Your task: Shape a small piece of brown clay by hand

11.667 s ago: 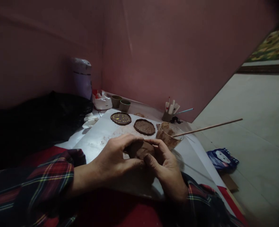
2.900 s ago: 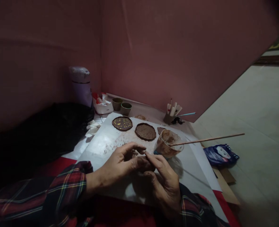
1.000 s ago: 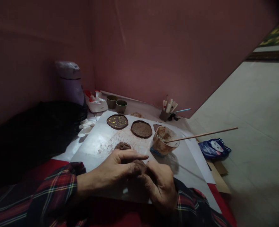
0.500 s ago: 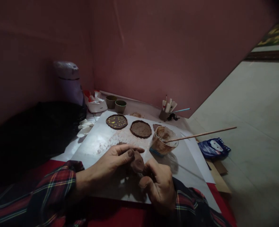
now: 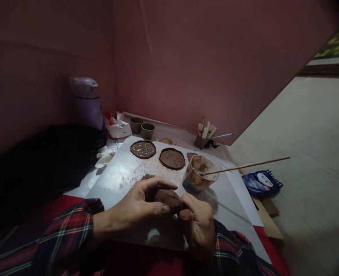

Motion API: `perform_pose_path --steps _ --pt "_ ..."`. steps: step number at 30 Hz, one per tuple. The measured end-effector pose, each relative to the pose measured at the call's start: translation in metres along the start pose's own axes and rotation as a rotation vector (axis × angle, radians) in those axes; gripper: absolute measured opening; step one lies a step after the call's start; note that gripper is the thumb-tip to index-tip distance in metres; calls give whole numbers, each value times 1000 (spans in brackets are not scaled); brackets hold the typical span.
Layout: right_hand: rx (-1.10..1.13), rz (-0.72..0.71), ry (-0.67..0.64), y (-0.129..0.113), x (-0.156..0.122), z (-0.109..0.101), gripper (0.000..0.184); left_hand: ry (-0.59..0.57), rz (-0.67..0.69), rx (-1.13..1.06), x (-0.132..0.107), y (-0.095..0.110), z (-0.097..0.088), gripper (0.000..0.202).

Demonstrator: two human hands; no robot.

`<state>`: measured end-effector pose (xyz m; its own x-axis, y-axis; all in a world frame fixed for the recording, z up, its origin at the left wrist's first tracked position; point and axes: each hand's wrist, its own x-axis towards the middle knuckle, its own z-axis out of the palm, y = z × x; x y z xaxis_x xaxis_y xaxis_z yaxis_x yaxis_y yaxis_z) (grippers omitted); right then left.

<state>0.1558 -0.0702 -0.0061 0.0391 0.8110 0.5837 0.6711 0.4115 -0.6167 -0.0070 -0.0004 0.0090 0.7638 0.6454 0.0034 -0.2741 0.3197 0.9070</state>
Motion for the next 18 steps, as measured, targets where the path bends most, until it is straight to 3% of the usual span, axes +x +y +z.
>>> perform_pose_path --steps 5,10,14,18 --pt "-8 3 18 1 1 0 63 -18 37 111 -1 0 2 46" --pt "-69 -51 47 -1 2 0 62 -18 47 240 -1 9 5 29" --pt "-94 -110 60 -2 3 -2 61 8 2 265 -1 8 5 33" --pt "-110 -172 -39 -3 5 -5 56 5 -77 257 -2 2 5 34"
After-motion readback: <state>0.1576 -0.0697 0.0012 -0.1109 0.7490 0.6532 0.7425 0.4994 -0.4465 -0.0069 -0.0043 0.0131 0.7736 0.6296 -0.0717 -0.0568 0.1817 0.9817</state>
